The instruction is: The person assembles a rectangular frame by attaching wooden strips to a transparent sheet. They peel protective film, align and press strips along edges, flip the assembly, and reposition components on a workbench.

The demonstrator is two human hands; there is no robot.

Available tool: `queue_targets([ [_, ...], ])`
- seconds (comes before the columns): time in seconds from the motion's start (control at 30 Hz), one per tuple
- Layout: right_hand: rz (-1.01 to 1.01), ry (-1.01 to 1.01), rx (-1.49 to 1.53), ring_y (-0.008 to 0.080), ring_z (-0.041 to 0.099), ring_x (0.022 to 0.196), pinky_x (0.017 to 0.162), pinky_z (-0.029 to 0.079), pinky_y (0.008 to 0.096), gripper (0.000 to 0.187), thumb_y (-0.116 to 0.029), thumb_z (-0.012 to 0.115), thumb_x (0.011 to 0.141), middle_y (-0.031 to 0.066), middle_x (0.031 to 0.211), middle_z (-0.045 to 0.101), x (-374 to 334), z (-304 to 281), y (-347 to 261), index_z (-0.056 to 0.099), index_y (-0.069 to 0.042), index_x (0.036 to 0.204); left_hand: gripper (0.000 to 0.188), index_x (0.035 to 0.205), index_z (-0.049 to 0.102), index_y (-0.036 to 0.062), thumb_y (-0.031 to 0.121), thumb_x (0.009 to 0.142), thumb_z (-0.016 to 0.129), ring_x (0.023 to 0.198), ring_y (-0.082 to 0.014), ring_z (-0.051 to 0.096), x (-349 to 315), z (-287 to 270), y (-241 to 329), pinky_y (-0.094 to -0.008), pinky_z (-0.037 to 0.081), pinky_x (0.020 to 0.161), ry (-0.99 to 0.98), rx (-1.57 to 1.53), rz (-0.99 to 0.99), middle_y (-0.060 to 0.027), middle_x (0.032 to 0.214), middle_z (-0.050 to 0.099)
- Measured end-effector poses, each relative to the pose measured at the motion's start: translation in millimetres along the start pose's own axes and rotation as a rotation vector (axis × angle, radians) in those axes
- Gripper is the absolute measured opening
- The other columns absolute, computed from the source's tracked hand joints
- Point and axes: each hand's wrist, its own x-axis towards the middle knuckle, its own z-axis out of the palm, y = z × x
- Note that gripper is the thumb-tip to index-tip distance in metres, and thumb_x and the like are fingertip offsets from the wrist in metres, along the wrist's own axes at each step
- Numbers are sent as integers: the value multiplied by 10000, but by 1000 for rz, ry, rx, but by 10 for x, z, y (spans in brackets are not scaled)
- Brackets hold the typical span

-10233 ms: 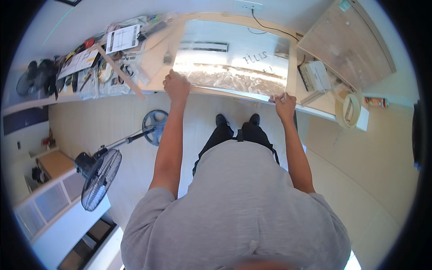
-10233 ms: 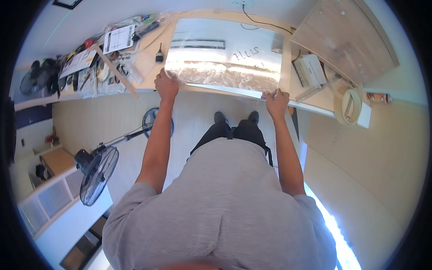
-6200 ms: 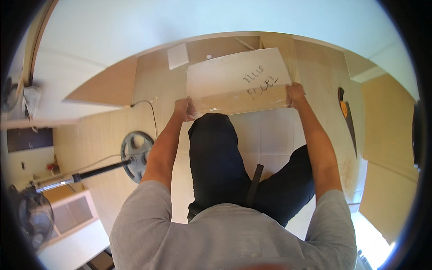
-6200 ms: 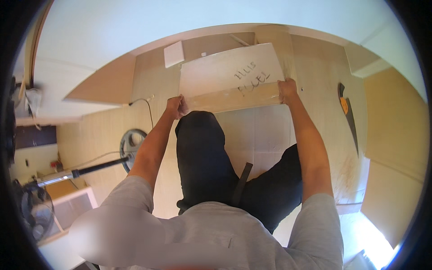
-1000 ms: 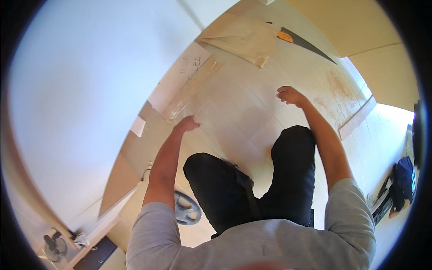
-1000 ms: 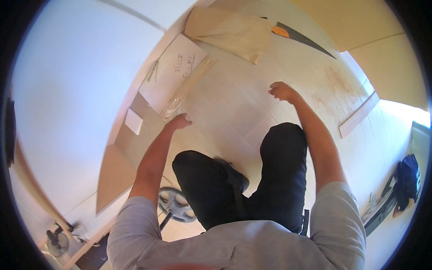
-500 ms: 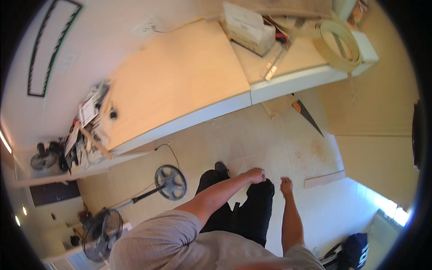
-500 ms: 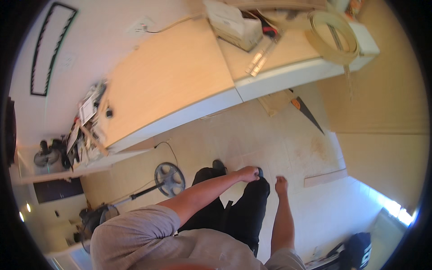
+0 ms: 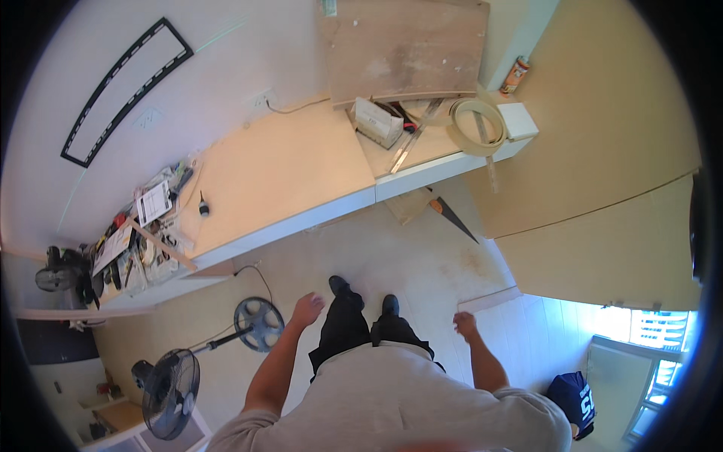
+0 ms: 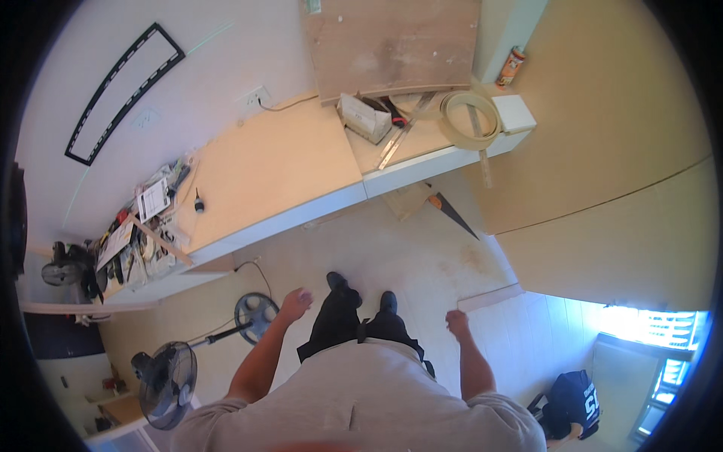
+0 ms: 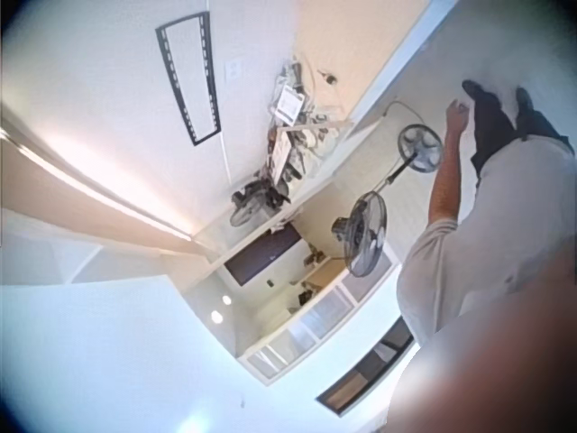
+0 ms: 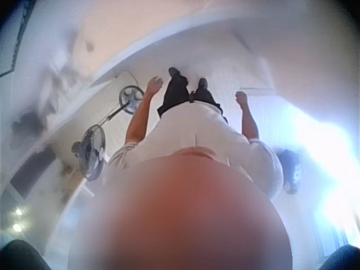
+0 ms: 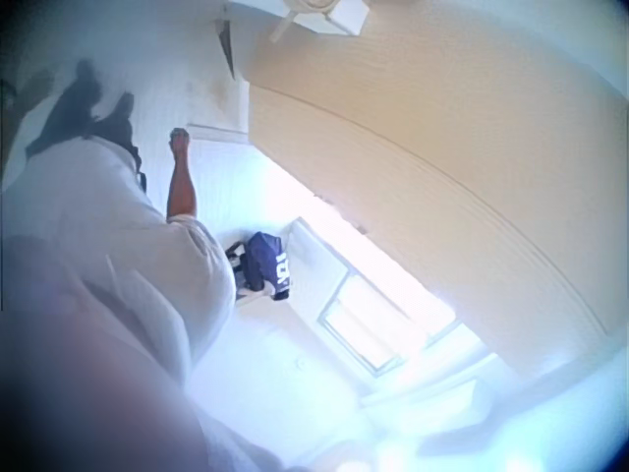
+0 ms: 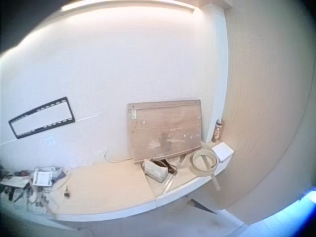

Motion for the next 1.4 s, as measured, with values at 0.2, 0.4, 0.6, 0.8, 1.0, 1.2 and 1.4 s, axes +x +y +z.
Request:
queue_targets([
  [0.2,-735,270,-136,102,584,601,557,491,276,129,-79,579,981,33,757,655,290,272,-2354,691,-18,965,227,933,680,-33,193,935,656,637,-211,700,-278,-460,-180,-363,561,652,75,-157,-151,-127,783,713],
  [0.4,-917,475,170,73,542,668,604,440,256,188,-186,607,1022,2,789,619,110,295,-4435,676,-12,1007,152,894,673,-21,87,956,585,703,-157,671,533,-1125,526,-307,535,667,49,-120,103,-97,799,709],
  [0.6,-1085,572,486,80,562,788,711,470,236,284,-228,681,996,8,916,651,252,-1,-6019,681,7,1155,115,953,668,5,28,953,556,776,-124,646,1724,-1873,2091,-280,512,706,105,-352,352,-56,854,702],
  [0.8,-1033,510,628,177,627,1115,984,483,308,441,-231,707,963,113,1219,675,1006,-400,-7328,613,42,1296,304,1260,592,-22,84,975,609,989,-148,640,2914,-2334,3555,-281,516,842,285,-506,569,-98,1143,674],
  [1.0,-923,422,373,302,538,1326,1098,415,378,670,-398,636,985,223,1437,556,1958,-699,-8225,476,58,1450,502,1423,486,-25,234,1021,641,1258,-231,539,3842,-2395,4517,-342,449,1051,567,-595,634,-162,1375,556],
  [1.2,-750,359,347,336,488,1374,1058,466,405,882,-483,660,957,260,1525,448,2610,-726,-8517,312,81,1539,550,1435,464,-41,288,1028,633,1310,-253,509,4389,-2289,4737,-382,413,1094,609,-633,482,-180,1432,526],
  [1.4,-806,150,560,201,624,1011,797,534,341,717,-423,714,945,139,1222,639,2899,-801,-8556,478,51,1427,448,1379,529,1,283,1042,613,1106,-134,584,4611,-2200,4802,-318,451,970,505,-787,579,-61,1221,647],
])
